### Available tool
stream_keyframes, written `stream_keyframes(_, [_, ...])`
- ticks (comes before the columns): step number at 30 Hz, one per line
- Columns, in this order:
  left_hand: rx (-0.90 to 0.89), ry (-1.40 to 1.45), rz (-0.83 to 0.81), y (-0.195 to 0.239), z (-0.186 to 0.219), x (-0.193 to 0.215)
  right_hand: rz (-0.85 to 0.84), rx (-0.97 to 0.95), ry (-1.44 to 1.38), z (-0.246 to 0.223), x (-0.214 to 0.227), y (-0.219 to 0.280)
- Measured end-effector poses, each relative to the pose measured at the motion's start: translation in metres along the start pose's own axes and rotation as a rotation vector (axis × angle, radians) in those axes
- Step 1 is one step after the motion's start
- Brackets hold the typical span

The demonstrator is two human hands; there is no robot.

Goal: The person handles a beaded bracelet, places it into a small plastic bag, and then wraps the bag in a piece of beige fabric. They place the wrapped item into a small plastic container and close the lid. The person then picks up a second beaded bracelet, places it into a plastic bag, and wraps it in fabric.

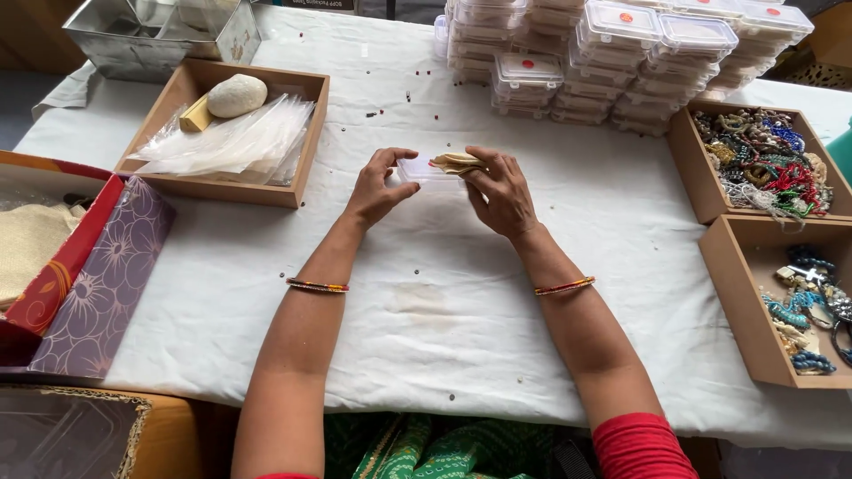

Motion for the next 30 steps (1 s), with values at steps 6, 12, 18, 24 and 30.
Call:
stream_keyframes(6, [0.016, 0.274, 0.027, 0.004, 0.008, 0.010, -0.027, 0.122, 0.024, -0.010, -0.012, 0.003])
stream_keyframes(12, [-0.093, 0.251, -0.222, 0.001, 0.024, -0.022, 0.183, -0.174, -0.048, 0.046, -0.003, 0.015])
stream_keyframes(18, [-0.097, 0.113, -0.310, 0.003, 0.041, -0.043, 0.315, -0.355, -0.247, 0.072, 0.007, 0.022])
stream_keyframes(24, [0.017, -0.130, -0.088, -0.008, 0.006, -0.028, 0.281, 0.022, -0.097, 0.017, -0.004, 0.017])
stream_keyframes(30, [0.040, -0.183, -0.108, -0.004, 0.004, -0.028, -0.012, 0.121, -0.208, -0.021, -0.008, 0.003])
Point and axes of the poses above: each hand's wrist, its own y-axis away from the middle knuckle, its own x-axis out of the back of the hand, z = x × y, the point moved 9 cm from there along -y, towards the middle knuckle, and after that the axes turned 13 degrees about -z, right-handed, at the moved point
